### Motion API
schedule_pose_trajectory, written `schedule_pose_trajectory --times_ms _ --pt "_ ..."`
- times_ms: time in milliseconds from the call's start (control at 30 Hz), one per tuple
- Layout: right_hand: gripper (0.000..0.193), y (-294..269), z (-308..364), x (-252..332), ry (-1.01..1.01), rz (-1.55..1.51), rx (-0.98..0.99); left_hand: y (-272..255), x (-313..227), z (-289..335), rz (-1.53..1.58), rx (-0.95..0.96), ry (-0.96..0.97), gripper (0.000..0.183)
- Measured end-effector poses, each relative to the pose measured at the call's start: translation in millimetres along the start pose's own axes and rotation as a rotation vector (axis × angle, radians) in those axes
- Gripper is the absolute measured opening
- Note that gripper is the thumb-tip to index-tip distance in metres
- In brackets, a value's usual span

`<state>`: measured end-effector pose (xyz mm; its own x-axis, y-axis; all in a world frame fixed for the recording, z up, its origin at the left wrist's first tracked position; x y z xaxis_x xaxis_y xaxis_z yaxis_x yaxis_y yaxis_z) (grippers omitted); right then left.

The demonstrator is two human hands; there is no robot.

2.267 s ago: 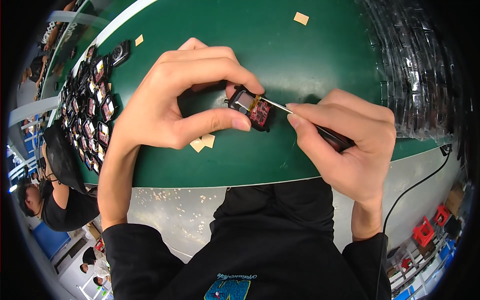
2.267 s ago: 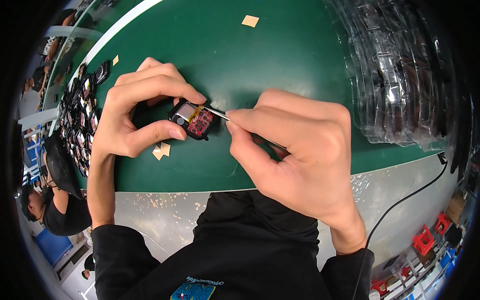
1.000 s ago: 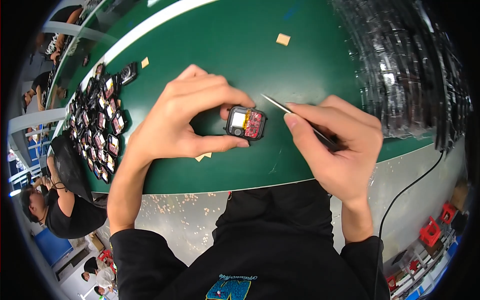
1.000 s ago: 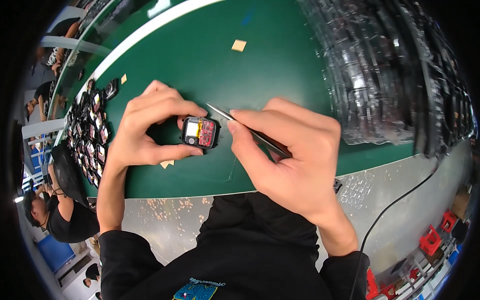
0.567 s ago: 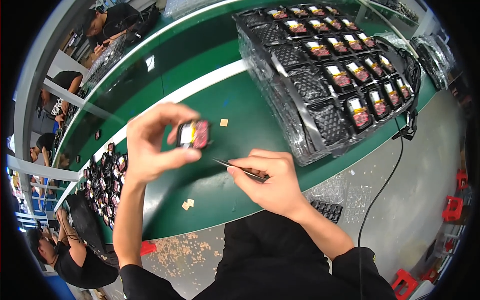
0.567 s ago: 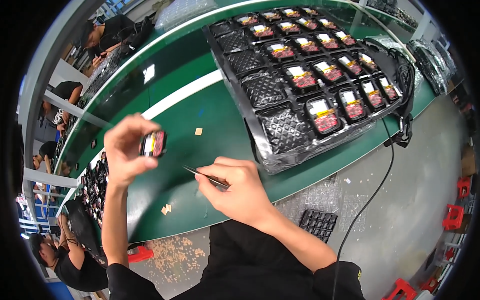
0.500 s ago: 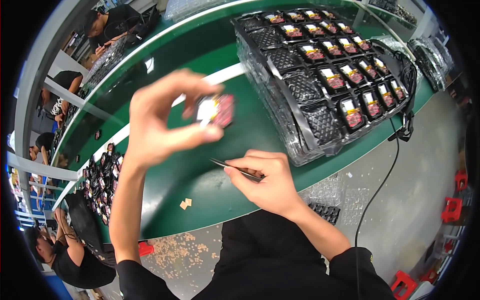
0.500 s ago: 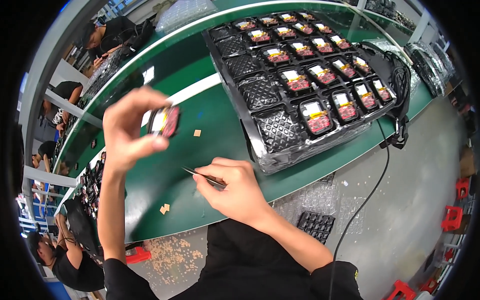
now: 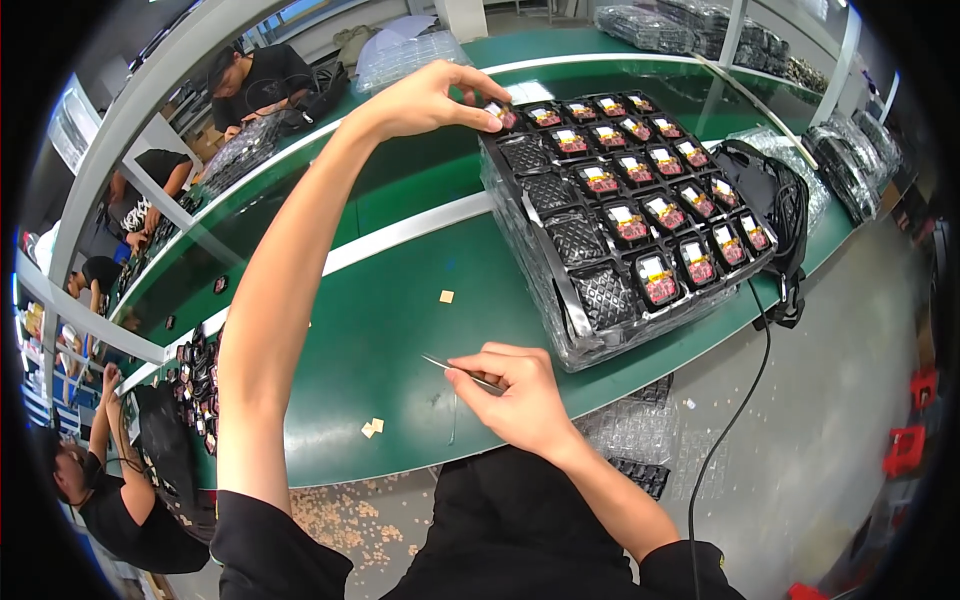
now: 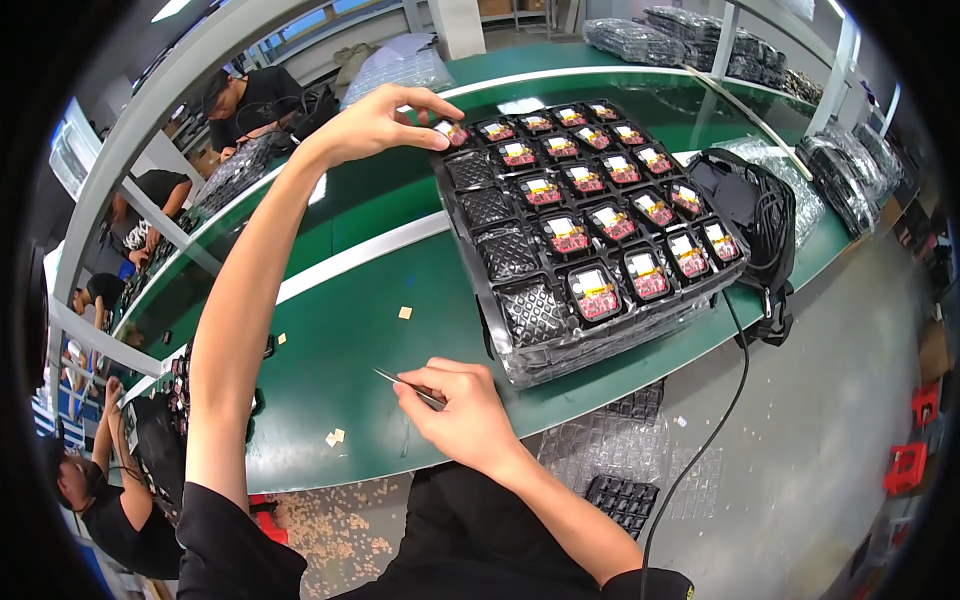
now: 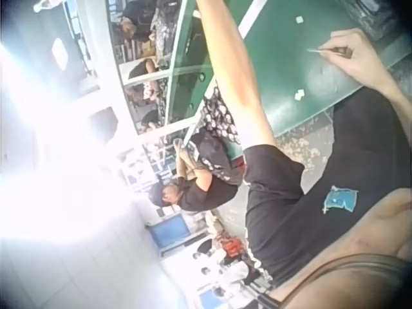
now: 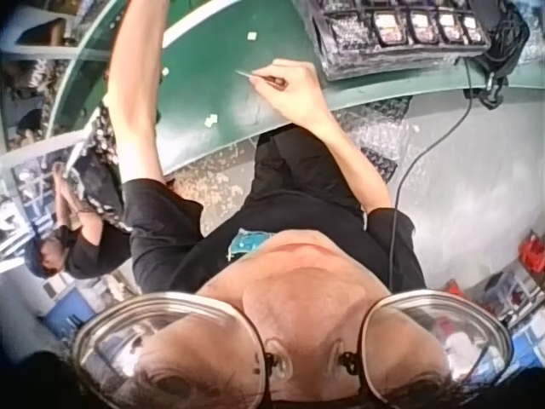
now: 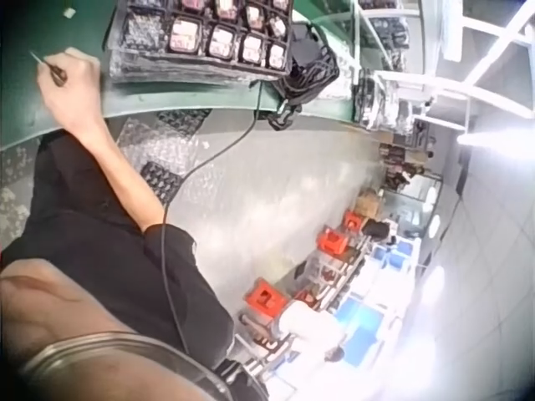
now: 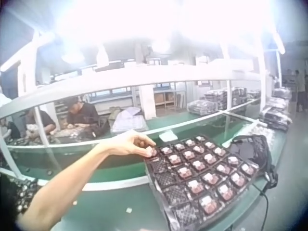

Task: Assembling small electronic components, specifically smartwatches, on a production line.

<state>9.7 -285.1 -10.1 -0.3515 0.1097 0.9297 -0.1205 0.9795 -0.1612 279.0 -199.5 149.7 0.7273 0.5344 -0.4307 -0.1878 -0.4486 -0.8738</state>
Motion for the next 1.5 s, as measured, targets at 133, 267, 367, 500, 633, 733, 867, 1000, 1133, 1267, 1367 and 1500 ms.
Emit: schedule_pose_trajectory --times_ms 133,267,367,500,633,733,867,1000,1133,1267,1367,1500 --pt "0.014 7 -1 1 0.012 -0.024 0.028 5 9 11 0.14 0.039 0.063 0.055" --pt "0.012 -1 -2 1 0.009 0.045 -0.044 -20 44 56 0.168 -0.382 -0.034 0.043" --pt "0.013 -2 -2 -2 0.045 0.039 -0.053 -17 123 120 0.011 -0.418 -0.251 0.039" --pt "0.013 4 -4 -3 0.07 0.035 -0.011 -29 231 277 -0.561 -0.218 -0.763 0.043" --pt "0.012 7 -4 -1 0.058 0.029 0.008 -70 272 425 -0.728 -0.204 -1.153 0.05" --pt "0.012 10 -6 0 0.058 0.058 0.018 -77 271 471 -0.695 -0.172 -1.285 0.054" --pt "0.012 11 -3 -5 0.076 0.042 0.036 -84 254 463 -0.546 -0.314 -0.969 0.048" --pt "0.012 10 -4 -3 0.094 0.071 0.024 -66 221 416 -0.256 -0.44 -0.784 0.051" --pt "0.013 6 -3 -9 0.11 0.052 -0.029 4 95 331 0.156 -0.329 -0.426 0.062" --pt "0.013 2 -5 -12 0.134 0.036 -0.046 85 -11 295 0.264 -0.077 -0.232 0.067" --pt "0.014 7 -8 -3 0.1 0.047 0.025 101 -28 300 0.28 -0.102 -0.152 0.069" --pt "0.017 4 -6 -10 0.127 0.061 -0.024 98 -23 302 0.247 -0.212 -0.18 0.084"
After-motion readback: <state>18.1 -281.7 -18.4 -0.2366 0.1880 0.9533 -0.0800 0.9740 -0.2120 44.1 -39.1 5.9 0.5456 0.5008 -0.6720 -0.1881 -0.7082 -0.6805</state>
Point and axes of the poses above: each hand's wrist, its own z-axis away from the middle knuckle, its own y-axis out of the palm, x = y × z, the point moved 8 cm from there along -z, towards the middle knuckle
